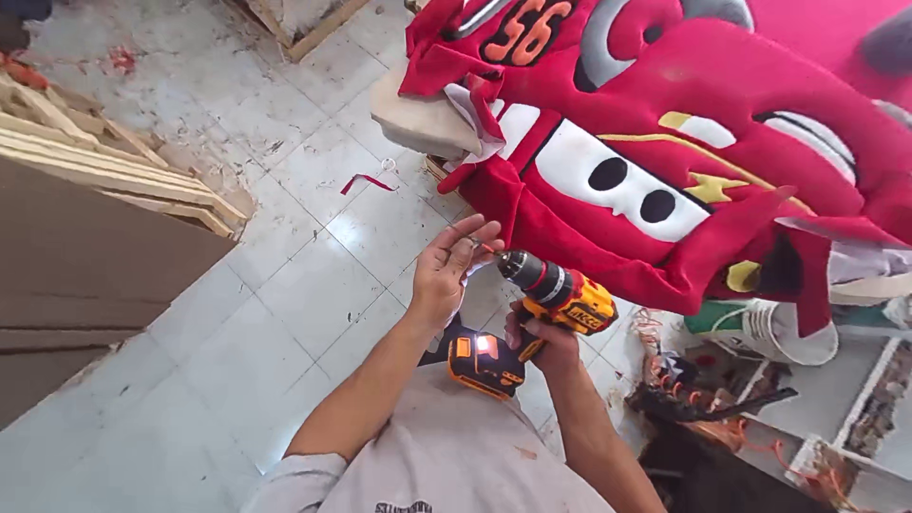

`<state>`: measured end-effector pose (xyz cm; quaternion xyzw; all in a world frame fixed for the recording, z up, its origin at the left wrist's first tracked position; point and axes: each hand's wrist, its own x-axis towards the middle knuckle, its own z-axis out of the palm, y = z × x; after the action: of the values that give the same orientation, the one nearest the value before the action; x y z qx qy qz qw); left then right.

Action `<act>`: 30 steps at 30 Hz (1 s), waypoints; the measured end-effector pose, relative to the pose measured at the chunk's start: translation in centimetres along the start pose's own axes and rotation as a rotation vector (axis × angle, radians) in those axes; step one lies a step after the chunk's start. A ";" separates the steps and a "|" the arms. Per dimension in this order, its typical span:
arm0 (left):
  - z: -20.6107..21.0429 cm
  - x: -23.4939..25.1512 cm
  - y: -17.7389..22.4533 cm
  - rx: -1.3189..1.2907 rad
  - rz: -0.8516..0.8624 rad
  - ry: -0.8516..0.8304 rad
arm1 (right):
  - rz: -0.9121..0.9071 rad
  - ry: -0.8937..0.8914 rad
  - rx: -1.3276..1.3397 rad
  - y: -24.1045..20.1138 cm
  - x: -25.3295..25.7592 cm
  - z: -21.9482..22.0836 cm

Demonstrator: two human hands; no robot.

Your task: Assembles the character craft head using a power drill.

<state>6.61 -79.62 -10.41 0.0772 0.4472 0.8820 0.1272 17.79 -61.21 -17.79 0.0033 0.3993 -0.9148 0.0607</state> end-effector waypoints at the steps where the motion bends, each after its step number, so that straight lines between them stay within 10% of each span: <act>1: -0.3 0.8 0.2 -0.029 -0.036 -0.055 | -0.035 0.003 0.060 0.4 0.4 0.4; 6: -6.5 5.8 -0.9 -0.280 -0.434 -0.005 | -0.276 0.081 0.119 2.8 0.2 3.0; 14: -12.1 10.7 2.4 -0.505 -0.659 -0.372 | -0.550 0.433 0.064 10.2 -3.5 11.0; 22: -19.7 19.0 -12.5 0.363 -0.588 -0.123 | -0.713 0.675 -0.011 14.5 -7.2 17.7; 30: -13.2 20.1 -7.7 0.376 -0.395 -0.483 | -0.795 0.837 -0.069 18.0 -8.7 21.4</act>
<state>-14.73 -79.53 -23.95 0.2173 0.5650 0.6991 0.3806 29.34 -88.02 -15.92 0.2124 0.3895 -0.7745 -0.4508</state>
